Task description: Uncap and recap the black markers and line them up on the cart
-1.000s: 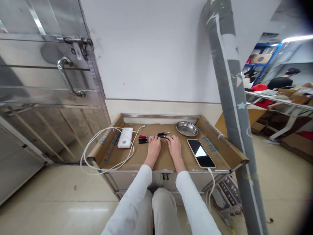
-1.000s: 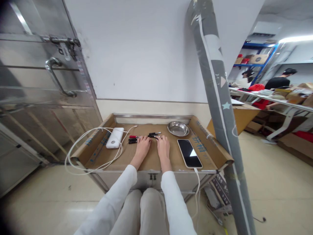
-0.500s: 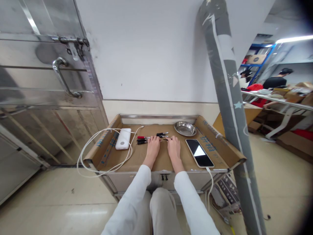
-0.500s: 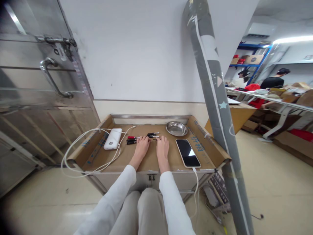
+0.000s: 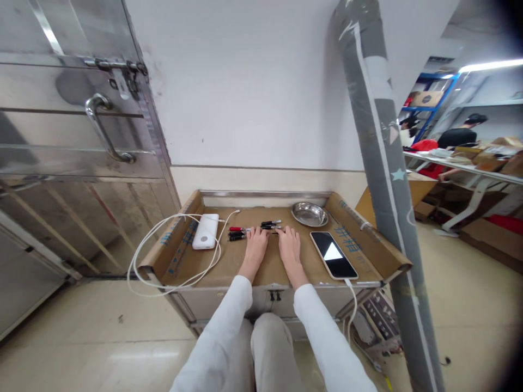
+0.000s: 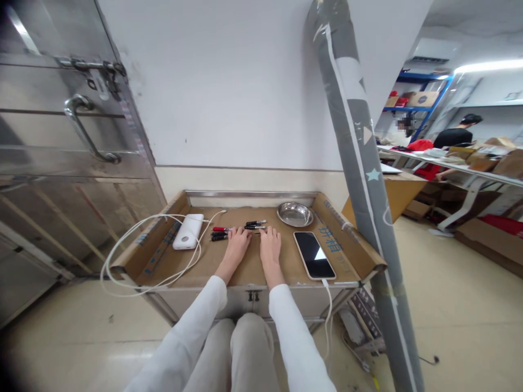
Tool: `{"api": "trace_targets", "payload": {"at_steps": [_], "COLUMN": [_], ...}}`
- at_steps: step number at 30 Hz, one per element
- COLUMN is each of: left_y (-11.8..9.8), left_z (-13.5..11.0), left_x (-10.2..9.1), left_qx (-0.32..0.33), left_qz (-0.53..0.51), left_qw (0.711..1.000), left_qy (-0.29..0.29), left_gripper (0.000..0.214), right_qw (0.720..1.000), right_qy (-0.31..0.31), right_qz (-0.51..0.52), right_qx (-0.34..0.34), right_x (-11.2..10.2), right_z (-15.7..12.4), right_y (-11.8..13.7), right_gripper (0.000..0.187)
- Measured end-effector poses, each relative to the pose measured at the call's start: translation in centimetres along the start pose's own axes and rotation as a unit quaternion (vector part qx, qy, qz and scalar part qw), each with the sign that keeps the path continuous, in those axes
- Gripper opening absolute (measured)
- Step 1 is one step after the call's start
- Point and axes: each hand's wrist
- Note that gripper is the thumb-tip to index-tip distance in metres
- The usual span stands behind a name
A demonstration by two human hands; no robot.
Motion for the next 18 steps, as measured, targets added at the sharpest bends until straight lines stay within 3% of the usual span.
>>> {"api": "trace_targets", "payload": {"at_steps": [10, 18], "left_y": [-0.21, -0.07], "left_z": [-0.04, 0.32], "left_x": [-0.43, -0.11], "left_qx": [0.018, 0.003], "left_qz": [-0.024, -0.054], "left_qw": [0.999, 0.998], "left_qy": [-0.015, -0.021], "left_gripper": [0.025, 0.021], "right_qw": [1.000, 0.994], "right_qy": [0.018, 0.030], "right_qz": [0.004, 0.091], "right_qx": [0.000, -0.057], "right_x": [-0.62, -0.05], "right_z": [-0.08, 0.01], "right_y": [0.12, 0.01], "right_gripper": [0.035, 0.039]}}
Point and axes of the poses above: each hand's wrist, its own z-axis towards the middle knuckle, its own x-axis out of the palm, y = z × x, and after that the axes turned 2 degrees about z, right-handed
